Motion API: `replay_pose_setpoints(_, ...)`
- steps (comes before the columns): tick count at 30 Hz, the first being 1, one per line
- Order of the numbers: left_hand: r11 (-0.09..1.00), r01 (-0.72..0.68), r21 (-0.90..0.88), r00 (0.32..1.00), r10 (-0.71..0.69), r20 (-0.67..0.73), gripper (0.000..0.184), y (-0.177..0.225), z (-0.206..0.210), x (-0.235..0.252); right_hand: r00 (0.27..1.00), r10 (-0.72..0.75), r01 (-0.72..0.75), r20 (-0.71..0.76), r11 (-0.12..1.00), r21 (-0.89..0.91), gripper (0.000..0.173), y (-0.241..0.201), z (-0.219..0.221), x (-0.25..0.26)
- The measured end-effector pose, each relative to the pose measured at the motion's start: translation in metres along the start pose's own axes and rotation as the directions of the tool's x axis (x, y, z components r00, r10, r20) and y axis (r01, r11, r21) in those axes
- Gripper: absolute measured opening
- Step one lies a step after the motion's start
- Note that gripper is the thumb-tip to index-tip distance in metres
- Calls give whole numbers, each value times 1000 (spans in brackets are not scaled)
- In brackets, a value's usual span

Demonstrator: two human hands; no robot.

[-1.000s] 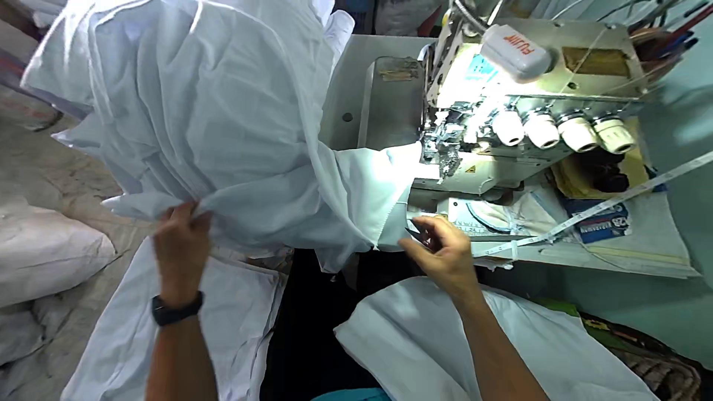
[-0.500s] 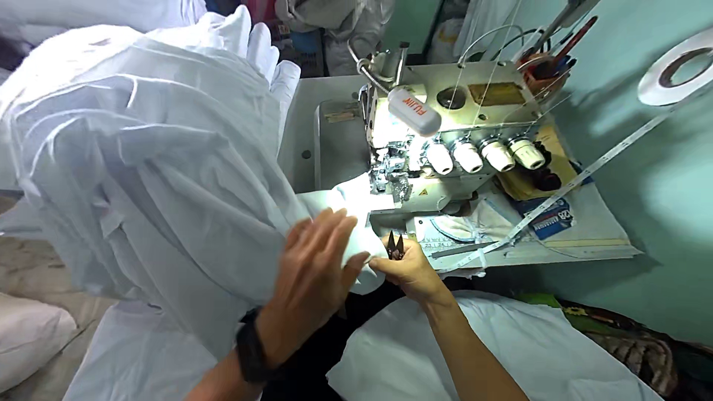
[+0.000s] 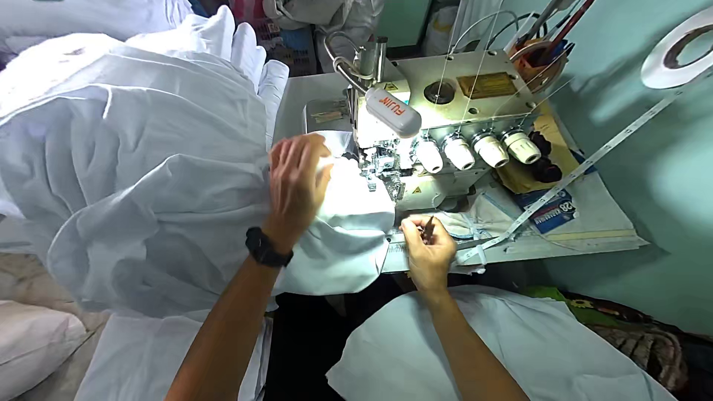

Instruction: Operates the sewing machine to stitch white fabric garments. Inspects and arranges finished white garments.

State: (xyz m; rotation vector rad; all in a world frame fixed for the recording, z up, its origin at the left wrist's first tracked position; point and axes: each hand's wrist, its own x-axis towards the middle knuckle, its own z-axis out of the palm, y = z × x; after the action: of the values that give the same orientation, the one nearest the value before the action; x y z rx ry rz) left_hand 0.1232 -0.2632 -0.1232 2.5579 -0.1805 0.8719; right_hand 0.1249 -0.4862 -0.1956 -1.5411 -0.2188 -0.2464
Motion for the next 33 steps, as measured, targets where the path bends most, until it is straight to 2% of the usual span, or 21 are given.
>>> replay_pose_setpoints(3, 973, -226, -37, 969, 229, 97, 18, 41, -1, -35, 948, -304, 311, 93, 948, -73, 17, 10, -6, -6)
replay_pose_setpoints(5, 948, -310, 78, 923, 279, 266, 13, 49, 9, -54, 919, -354, 380, 173, 913, -150, 22, 10, -4, -4)
replay_pose_setpoints(6, 942, -316, 114, 915, 270, 301, 10, 46, 13, -61, 924, -305, 350, 230, 917, -191, 25, 8, -4, -4)
replay_pose_setpoints(7, 944, -311, 107, 922, 273, 274, 10, 40, 14, -67, 936, -188, 259, 298, 940, -222, 28, 3, -4, -4)
replay_pose_setpoints(8, 950, -302, 79, 939, 282, 199, 11, 36, 13, -70, 927, -4, 95, 375, 970, -225, 32, -4, -4, -3)
replay_pose_setpoints(9, 958, -286, 31, 953, 280, 117, 11, 33, 10, -73, 861, 211, -144, 463, 974, -175, 34, -13, -5, -1)
replay_pose_setpoints(10, 961, -275, -19, 959, 275, 69, 10, 31, 7, -74, 729, 386, -420, 566, 904, -75, 34, -20, -5, 1)
replay_pose_setpoints(11, 962, -261, -74, 963, 265, 49, 11, 30, 4, -75, 590, 482, -648, 647, 761, 24, 31, -27, -5, 2)
replay_pose_setpoints(12, 962, -236, -136, 968, 245, 52, 17, 29, 3, -75, 534, 518, -759, 669, 643, 108, 21, -33, -4, 2)
replay_pose_setpoints(13, 961, -193, -197, 976, 209, 67, 27, 27, 1, -73, 571, 515, -766, 640, 614, 190, 16, -37, -2, 2)
replay_pose_setpoints(15, 968, -86, -236, 989, 112, 98, 45, 27, -4, -66, 752, 369, -579, 546, 765, 281, 13, -39, 1, 0)
replay_pose_setpoints(16, 982, -53, -182, 990, 75, 117, 51, 29, -8, -59, 832, 232, -410, 504, 870, 276, 9, -36, 1, 0)
replay_pose_setpoints(17, 994, -24, -104, 986, 41, 163, 56, 32, -12, -53, 877, 82, -218, 473, 946, 241, 4, -34, 0, 1)
replay_pose_setpoints(19, 1000, 2, -13, 963, 1, 270, 58, 38, -18, -41, 889, -161, 106, 428, 983, 149, 9, -34, -2, 3)
replay_pose_setpoints(20, 1000, -4, -30, 952, 13, 306, 55, 40, -19, -37, 879, -234, 203, 415, 972, 119, 11, -36, -4, 5)
replay_pose_setpoints(22, 981, -16, -193, 935, 83, 345, 42, 46, -19, -31, 862, -309, 295, 403, 951, 98, 11, -42, -7, 5)
replay_pose_setpoints(25, 824, 45, -564, 948, 143, 284, 22, 57, -19, -21, 821, -294, 269, 489, 955, 122, 14, -46, -16, 5)
replay_pose_setpoints(26, 806, 47, -590, 962, 123, 244, 18, 59, -19, -17, 803, -269, 238, 532, 963, 127, 16, -45, -19, 5)
replay_pose_setpoints(28, 877, 7, -481, 980, 89, 178, 17, 57, -15, -8, 812, -230, 210, 536, 973, 100, 22, -37, -20, 7)
replay_pose_setpoints(31, 929, -12, -370, 988, 69, 141, 11, 36, 6, 5, 886, -288, 363, 363, 918, -158, 29, -3, -9, 13)
replay_pose_setpoints(33, 903, 45, -428, 981, 41, 190, 6, 22, 14, 8, 857, -354, 466, 375, 843, -268, 29, 18, -4, 17)
